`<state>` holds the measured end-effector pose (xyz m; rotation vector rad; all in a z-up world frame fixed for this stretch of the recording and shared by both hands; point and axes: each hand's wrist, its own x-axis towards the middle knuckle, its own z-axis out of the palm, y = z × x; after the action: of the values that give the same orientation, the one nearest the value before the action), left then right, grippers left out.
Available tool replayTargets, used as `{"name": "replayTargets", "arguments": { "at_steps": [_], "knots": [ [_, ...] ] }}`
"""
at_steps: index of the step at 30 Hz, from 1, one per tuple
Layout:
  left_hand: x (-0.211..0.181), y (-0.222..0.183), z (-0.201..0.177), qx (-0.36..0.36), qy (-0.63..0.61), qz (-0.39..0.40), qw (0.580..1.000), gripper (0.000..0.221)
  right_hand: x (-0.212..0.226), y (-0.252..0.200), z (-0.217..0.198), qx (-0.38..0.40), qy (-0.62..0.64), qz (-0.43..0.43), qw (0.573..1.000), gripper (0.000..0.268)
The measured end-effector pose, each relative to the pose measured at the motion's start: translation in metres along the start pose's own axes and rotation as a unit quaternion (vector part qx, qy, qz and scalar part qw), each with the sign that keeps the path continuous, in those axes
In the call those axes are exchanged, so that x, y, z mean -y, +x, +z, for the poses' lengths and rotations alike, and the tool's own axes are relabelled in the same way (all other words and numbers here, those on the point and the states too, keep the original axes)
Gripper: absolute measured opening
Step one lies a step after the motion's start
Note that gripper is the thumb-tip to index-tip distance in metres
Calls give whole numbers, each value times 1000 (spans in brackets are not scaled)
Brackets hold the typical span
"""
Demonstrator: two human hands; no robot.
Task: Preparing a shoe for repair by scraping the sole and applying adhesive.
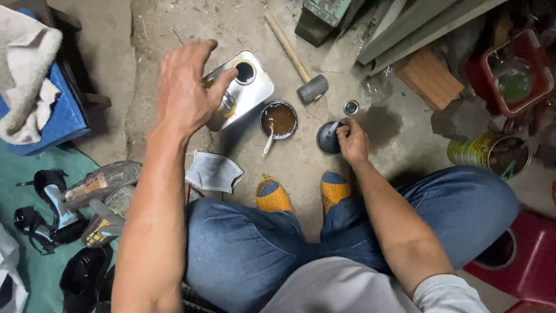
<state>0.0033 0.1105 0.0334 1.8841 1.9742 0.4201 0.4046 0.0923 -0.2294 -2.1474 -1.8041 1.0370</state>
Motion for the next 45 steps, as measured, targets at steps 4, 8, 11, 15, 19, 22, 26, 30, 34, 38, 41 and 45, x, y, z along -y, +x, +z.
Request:
{"name": "replayTargets", "arguments": {
  "at_steps": [4,8,11,15,19,22,26,30,34,38,41,45],
  "knots": [
    [15,-2,9,-39,-8,33,999,57,2,2,4,-3,-13,-19,1000,33],
    [20,-3,12,-27,-13,19,999,56,5,3,5,-24,24,-14,999,26],
    [22,-2,14,-12,-20,6,1000,59,4,6,12,-45,21,-2,999,22],
    [28,-6,14,-17,-13,1,1000,57,1,14,26,-65,-13,51,996,25],
    [27,-10,12,-12,-17,-13,1000,57,1,18,35,-86,-10,29,996,27],
    [27,-10,12,9,-15,-45,999,58,9,15,33,-77,-17,51,996,20],
    [24,-6,14,27,-18,-57,998,60,14,5,22,-54,-3,26,998,25],
    [26,0,19,1,-21,-25,999,57,67,-10,-14,-76,78,13,994,38],
    [38,9,37,-25,-32,-13,999,49,168,-21,-52,-105,177,-86,975,43],
    [38,14,45,-11,-69,-27,997,47,262,-26,-84,59,262,-228,936,49],
    [30,9,34,-8,-98,-34,995,46,294,-12,-80,120,193,-243,943,53],
    [24,15,33,17,-150,-56,987,52,302,9,-67,186,133,-178,957,58]
  ]
}}
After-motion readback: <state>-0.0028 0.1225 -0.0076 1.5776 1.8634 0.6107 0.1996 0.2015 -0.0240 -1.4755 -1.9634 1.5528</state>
